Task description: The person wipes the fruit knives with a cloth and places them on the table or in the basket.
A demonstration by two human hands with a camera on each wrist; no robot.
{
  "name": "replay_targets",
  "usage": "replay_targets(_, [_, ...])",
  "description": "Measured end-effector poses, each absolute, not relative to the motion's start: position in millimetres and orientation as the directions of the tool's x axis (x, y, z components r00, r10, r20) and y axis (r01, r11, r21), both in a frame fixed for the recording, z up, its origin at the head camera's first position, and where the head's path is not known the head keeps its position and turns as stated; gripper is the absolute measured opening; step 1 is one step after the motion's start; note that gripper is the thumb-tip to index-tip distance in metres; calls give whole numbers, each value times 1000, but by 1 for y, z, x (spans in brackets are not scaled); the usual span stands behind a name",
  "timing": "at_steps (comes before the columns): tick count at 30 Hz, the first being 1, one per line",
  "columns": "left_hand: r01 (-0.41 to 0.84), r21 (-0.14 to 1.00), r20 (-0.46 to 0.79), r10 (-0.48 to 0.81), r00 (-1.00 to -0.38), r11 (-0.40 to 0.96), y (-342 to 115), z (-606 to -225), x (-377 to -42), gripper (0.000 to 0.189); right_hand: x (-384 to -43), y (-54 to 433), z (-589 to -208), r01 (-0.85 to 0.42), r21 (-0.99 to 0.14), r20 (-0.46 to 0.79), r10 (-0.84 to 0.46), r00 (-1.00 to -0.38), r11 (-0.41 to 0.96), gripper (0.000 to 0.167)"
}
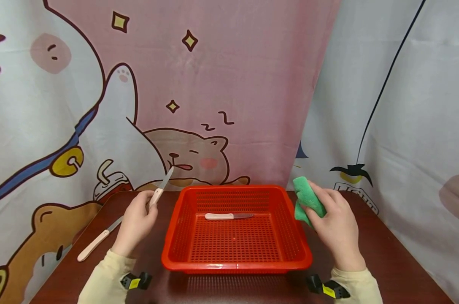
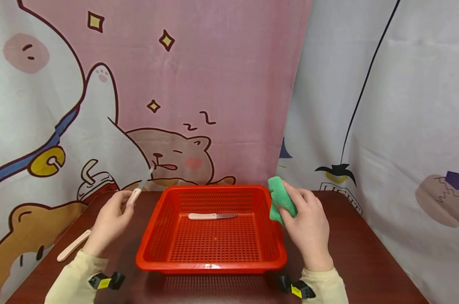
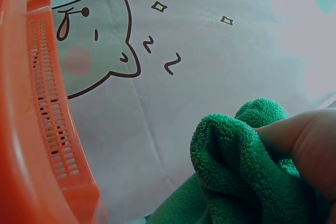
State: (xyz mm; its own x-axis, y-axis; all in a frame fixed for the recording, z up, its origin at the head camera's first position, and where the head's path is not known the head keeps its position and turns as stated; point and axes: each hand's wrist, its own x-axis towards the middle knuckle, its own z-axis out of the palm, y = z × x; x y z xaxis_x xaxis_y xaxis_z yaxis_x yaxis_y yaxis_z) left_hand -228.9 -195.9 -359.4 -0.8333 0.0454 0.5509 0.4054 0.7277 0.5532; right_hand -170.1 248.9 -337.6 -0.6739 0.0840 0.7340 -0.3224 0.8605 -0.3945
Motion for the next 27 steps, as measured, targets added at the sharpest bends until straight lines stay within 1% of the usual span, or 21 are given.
replay_targets(4, [438,551,585,46,-810,710,-187,-357,-223,27,-170,246,-337,-334,-386,740,72,-669,860,66])
replay_targets(9, [474,545,624,43,-780,691,-175,-353,-217,28,-168,239,-334,-365,-373,760,55,-648,853,67])
replay_targets(15, [496,616,593,55,-804,612,-158,-348,-206,32,-166,229,-333,-428,-337,796,11,-605,839,69])
replay_targets(22, [545,715,564,98,-820,439,-138,-350,-196,32,-165,211,-332,-508,-271,823,-77,-563,818,72])
replay_targets(27, [516,789,504,130,-854,333,-122,-351,-192,30,-165,196,-332,-566,-205,839,-154,-521,798,70])
